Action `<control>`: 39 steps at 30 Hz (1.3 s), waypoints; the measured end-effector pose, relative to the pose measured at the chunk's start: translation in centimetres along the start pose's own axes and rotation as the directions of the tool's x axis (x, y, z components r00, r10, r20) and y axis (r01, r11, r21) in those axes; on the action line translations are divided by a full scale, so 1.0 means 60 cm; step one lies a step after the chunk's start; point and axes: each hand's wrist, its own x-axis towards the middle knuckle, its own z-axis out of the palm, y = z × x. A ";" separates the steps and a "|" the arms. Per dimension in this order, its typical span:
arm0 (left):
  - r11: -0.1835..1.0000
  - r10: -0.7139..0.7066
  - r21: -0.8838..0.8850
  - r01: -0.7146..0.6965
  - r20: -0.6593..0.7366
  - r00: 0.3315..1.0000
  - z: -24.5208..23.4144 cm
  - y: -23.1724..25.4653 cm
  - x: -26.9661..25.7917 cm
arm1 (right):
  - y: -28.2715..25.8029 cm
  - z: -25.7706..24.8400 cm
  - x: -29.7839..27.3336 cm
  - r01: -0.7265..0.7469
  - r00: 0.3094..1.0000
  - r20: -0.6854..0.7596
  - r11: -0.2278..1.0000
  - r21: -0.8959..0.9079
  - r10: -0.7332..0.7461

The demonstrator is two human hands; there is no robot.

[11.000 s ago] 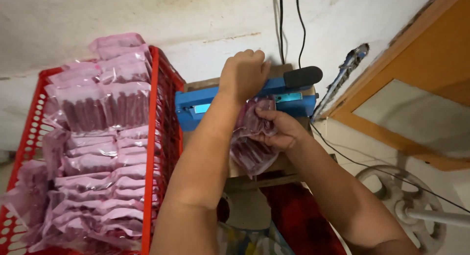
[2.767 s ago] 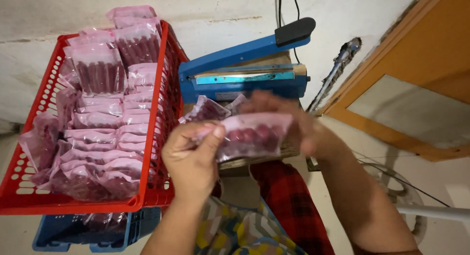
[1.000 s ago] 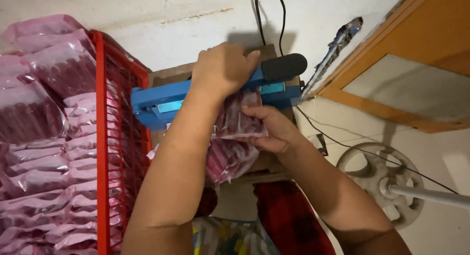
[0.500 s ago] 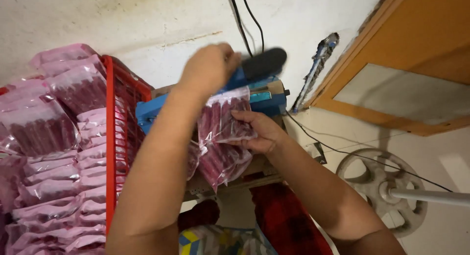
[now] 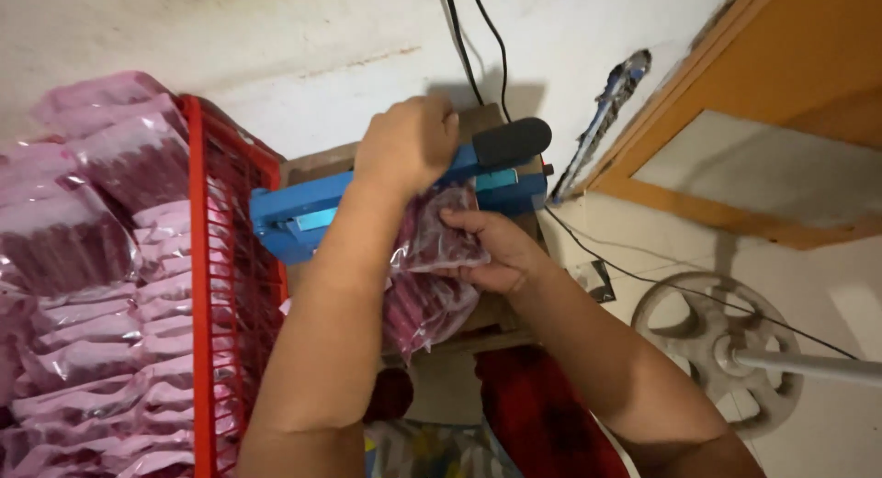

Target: The person seals bags of food sticks using a manual impulse sealer. The person picks up individual pink bags containing several dark food sticks, aligns the open end in the sealer, presses the sealer arm down, and then places the sealed bags into a red crate.

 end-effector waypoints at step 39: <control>0.828 -0.561 -0.325 0.458 -0.465 0.685 -0.188 -0.693 -0.408 | 0.220 0.073 0.067 0.287 0.374 0.834 -0.804 -0.521 -0.406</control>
